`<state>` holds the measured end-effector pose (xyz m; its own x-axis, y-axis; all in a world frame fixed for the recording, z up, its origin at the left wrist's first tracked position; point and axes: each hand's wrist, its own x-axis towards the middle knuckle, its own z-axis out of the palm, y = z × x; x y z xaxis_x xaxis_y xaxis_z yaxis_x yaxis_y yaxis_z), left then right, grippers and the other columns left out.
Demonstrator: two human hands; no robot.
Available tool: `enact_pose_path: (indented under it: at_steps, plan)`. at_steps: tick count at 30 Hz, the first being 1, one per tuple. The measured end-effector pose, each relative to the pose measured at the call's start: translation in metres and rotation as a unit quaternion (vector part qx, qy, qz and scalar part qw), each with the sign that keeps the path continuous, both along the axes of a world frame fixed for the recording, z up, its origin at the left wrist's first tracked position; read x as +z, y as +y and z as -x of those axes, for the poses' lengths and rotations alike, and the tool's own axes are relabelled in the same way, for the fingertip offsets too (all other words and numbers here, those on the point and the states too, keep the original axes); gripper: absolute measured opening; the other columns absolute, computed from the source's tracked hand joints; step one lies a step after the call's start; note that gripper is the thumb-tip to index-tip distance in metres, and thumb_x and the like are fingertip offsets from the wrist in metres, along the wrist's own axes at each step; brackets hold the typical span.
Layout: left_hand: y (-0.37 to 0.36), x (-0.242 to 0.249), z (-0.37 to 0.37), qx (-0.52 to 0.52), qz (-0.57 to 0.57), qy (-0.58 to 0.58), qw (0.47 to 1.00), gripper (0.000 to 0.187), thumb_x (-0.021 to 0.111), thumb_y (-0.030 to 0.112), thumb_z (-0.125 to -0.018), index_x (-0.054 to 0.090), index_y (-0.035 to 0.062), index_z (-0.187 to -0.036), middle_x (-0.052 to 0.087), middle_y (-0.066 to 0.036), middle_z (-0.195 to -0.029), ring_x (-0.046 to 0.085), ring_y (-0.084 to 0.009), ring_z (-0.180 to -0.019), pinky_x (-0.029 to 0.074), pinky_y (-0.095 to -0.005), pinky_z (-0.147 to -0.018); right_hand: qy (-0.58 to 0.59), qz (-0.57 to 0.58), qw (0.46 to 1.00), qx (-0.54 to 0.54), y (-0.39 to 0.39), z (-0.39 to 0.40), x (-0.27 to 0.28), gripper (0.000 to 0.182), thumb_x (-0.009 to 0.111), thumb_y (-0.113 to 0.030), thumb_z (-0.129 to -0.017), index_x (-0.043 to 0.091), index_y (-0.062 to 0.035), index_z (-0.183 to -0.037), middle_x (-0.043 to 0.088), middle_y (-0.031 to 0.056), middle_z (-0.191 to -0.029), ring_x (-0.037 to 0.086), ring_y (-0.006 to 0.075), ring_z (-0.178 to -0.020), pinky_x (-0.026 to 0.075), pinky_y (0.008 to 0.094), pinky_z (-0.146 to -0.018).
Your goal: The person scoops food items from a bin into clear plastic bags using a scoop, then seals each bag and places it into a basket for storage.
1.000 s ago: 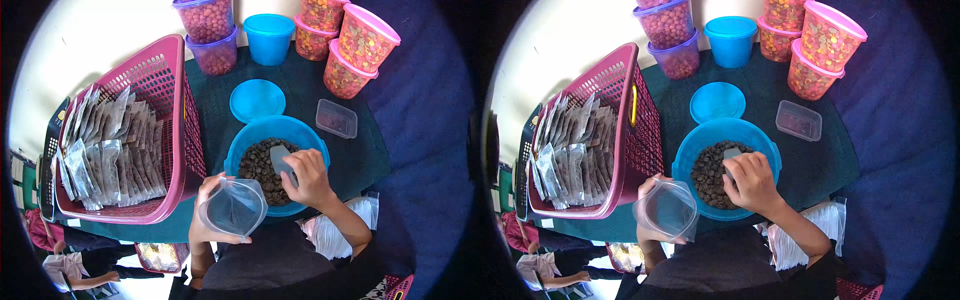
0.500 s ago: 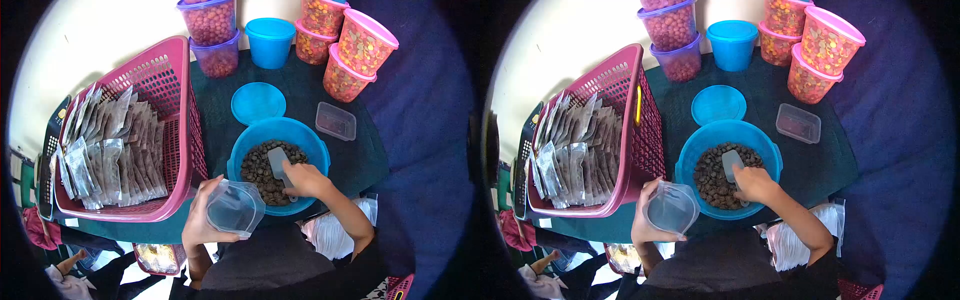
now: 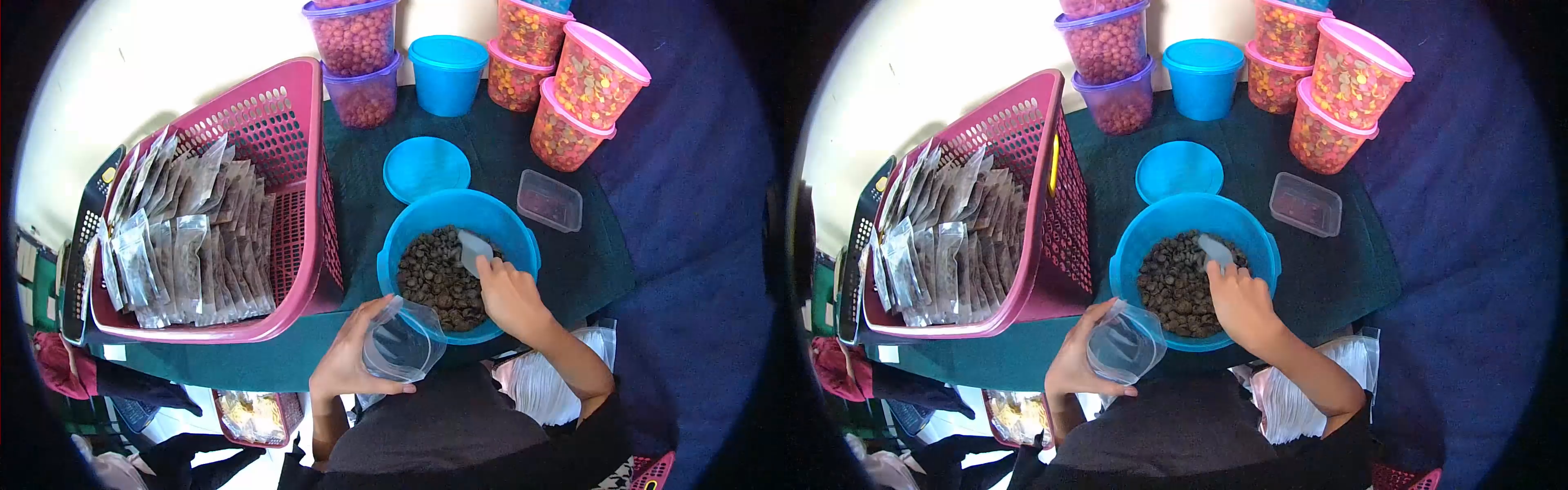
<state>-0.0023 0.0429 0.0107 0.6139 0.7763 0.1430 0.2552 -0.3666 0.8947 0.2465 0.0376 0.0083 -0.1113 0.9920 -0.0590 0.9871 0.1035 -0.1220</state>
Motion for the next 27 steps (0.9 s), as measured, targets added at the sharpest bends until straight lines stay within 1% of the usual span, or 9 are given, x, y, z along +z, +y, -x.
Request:
enact_pose_path:
  at_steps: [1,4,6,12,14,17,21,24,27]
  plan:
    - [-0.001,0.000,0.000,-0.003,0.005,0.004,1.000,0.103,0.082,0.036,-0.038,0.034,0.0000,-0.123,0.043,-0.020,-0.116,0.043,-0.0329,-0.107,0.032,-0.0391,-0.092,0.000,0.000,1.000,0.000,-0.003,0.001,0.004,0.028,0.052,-0.004,-0.069,0.042,0.0014,-0.095,0.051,0.0146,-0.084,0.055,0.0311,-0.073,0.044,0.0441,-0.062]
    - [-0.003,0.000,0.000,0.001,-0.014,0.023,1.000,0.104,0.081,0.037,-0.039,0.034,0.0005,-0.123,0.042,-0.020,-0.117,0.042,-0.0328,-0.108,0.031,-0.0394,-0.092,-0.071,-0.073,0.995,0.009,-0.007,0.001,0.011,0.022,0.048,-0.003,-0.070,0.046,-0.0019,-0.092,0.052,0.0101,-0.084,0.053,0.0259,-0.078,0.039,0.0385,-0.065]
    - [-0.005,-0.001,-0.001,0.001,-0.016,0.021,1.000,0.103,0.081,0.036,-0.039,0.034,0.0006,-0.123,0.042,-0.020,-0.117,0.042,-0.0326,-0.108,0.032,-0.0394,-0.092,-0.146,-0.145,0.978,0.033,-0.003,-0.003,0.010,0.018,0.051,-0.010,-0.071,0.049,-0.0073,-0.089,0.053,0.0043,-0.078,0.053,0.0178,-0.077,0.035,0.0319,-0.063]
    - [-0.009,0.000,-0.004,0.001,-0.008,0.011,1.000,0.103,0.082,0.034,-0.039,0.033,-0.0001,-0.123,0.040,-0.020,-0.121,0.041,-0.0326,-0.111,0.034,-0.0396,-0.092,-0.099,-0.169,0.980,0.020,0.016,-0.005,-0.015,0.013,0.051,-0.009,-0.072,0.051,-0.0079,-0.085,0.052,0.0045,-0.077,0.050,0.0182,-0.078,0.033,0.0324,-0.065]
    - [-0.010,-0.002,-0.005,0.000,-0.011,0.003,1.000,0.104,0.082,0.034,-0.039,0.032,-0.0006,-0.124,0.038,-0.021,-0.122,0.040,-0.0329,-0.112,0.034,-0.0397,-0.092,-0.030,-0.145,0.988,0.034,0.012,-0.003,-0.014,0.023,0.054,-0.006,-0.064,0.052,-0.0044,-0.087,0.052,0.0085,-0.080,0.050,0.0229,-0.079,0.033,0.0355,-0.067]
    - [-0.011,-0.001,-0.008,0.002,-0.018,0.004,1.000,0.106,0.082,0.035,-0.039,0.031,-0.0018,-0.124,0.034,-0.022,-0.125,0.037,-0.0336,-0.115,0.033,-0.0401,-0.094,0.008,-0.162,0.986,0.042,0.006,-0.001,-0.005,0.021,0.056,-0.009,-0.062,0.055,-0.0049,-0.082,0.053,0.0076,-0.074,0.051,0.0225,-0.073,0.031,0.0360,-0.065]
    - [-0.012,-0.002,-0.010,-0.002,-0.026,0.010,1.000,0.107,0.082,0.037,-0.039,0.030,-0.0023,-0.123,0.031,-0.023,-0.127,0.035,-0.0345,-0.116,0.031,-0.0410,-0.095,0.014,-0.180,0.982,0.057,-0.001,0.003,0.001,0.017,0.056,-0.010,-0.062,0.055,-0.0055,-0.078,0.053,0.0067,-0.068,0.051,0.0222,-0.067,0.030,0.0359,-0.064]
    - [-0.013,-0.001,-0.009,-0.004,-0.027,0.014,1.000,0.106,0.082,0.038,-0.039,0.030,-0.0024,-0.123,0.031,-0.023,-0.128,0.034,-0.0350,-0.117,0.030,-0.0413,-0.095,-0.001,-0.148,0.988,0.035,0.000,0.003,0.004,0.013,0.058,-0.012,-0.065,0.055,-0.0067,-0.077,0.055,0.0062,-0.073,0.051,0.0204,-0.073,0.032,0.0341,-0.068]
    - [-0.013,0.001,-0.010,-0.007,-0.026,0.022,0.999,0.106,0.082,0.037,-0.039,0.030,-0.0026,-0.123,0.030,-0.023,-0.128,0.033,-0.0351,-0.118,0.029,-0.0411,-0.096,-0.010,-0.201,0.979,0.011,0.010,0.001,-0.010,0.020,0.056,-0.008,-0.062,0.054,-0.0054,-0.083,0.053,0.0076,-0.077,0.048,0.0217,-0.077,0.030,0.0359,-0.068]
